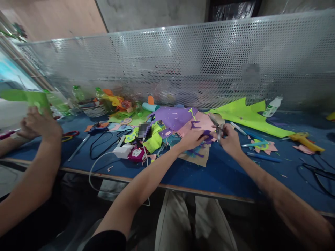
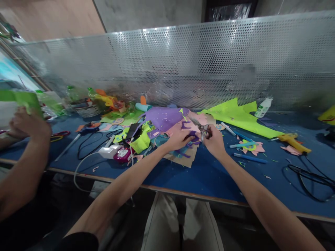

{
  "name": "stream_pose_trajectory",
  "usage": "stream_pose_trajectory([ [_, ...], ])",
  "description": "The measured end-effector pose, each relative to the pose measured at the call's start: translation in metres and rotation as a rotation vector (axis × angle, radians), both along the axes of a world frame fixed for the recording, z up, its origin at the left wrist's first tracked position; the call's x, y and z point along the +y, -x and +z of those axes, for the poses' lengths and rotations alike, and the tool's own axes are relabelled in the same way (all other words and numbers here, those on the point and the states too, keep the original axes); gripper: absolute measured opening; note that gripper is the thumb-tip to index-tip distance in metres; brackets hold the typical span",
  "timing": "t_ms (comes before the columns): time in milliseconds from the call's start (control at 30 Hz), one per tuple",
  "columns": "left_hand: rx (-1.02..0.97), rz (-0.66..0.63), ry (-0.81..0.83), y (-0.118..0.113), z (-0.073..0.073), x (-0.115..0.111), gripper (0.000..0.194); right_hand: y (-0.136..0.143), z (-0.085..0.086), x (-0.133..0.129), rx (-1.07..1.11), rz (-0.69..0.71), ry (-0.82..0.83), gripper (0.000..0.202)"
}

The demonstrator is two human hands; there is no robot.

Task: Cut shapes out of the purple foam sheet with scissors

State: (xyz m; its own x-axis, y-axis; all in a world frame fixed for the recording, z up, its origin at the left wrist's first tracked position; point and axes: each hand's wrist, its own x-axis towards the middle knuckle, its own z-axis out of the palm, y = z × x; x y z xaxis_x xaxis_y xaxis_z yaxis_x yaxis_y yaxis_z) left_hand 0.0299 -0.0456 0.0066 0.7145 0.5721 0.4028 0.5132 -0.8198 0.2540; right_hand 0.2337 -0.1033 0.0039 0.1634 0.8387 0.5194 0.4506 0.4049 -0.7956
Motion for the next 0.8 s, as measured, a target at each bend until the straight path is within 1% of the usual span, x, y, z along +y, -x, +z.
stream_pose_trajectory([
  [100, -0.009, -0.036, 0.002, 0.0, 0.0, -0.001, 0.036, 0.001, -0.001, 0.001, 0.035, 0.024, -0.058, 0.033],
  [200, -0.017, -0.063, 0.008, 0.001, 0.0, -0.001, 0.035, 0.002, -0.003, 0.003, 0.089, 0.092, -0.026, 0.034],
  [333, -0.033, -0.092, 0.028, 0.001, 0.003, -0.003, 0.038, 0.002, -0.004, 0.007, 0.157, 0.101, 0.01, 0.038],
  [467, -0.152, -0.091, 0.09, 0.001, 0.007, -0.008, 0.044, 0.0, -0.004, 0.01, 0.254, 0.077, -0.003, 0.04],
  [533, -0.215, -0.127, 0.122, 0.001, 0.009, -0.011, 0.044, 0.0, -0.004, 0.01, 0.317, 0.091, -0.006, 0.04],
  [633, -0.217, -0.161, 0.173, 0.001, 0.008, -0.016, 0.044, 0.003, -0.003, 0.007, 0.395, 0.13, -0.012, 0.039],
  [733, -0.226, -0.182, 0.249, -0.001, 0.007, -0.018, 0.043, 0.008, 0.0, 0.002, 0.402, 0.152, -0.01, 0.037],
  [800, -0.264, -0.2, 0.271, -0.002, 0.008, -0.019, 0.04, 0.011, 0.003, -0.001, 0.38, 0.134, -0.004, 0.035],
])
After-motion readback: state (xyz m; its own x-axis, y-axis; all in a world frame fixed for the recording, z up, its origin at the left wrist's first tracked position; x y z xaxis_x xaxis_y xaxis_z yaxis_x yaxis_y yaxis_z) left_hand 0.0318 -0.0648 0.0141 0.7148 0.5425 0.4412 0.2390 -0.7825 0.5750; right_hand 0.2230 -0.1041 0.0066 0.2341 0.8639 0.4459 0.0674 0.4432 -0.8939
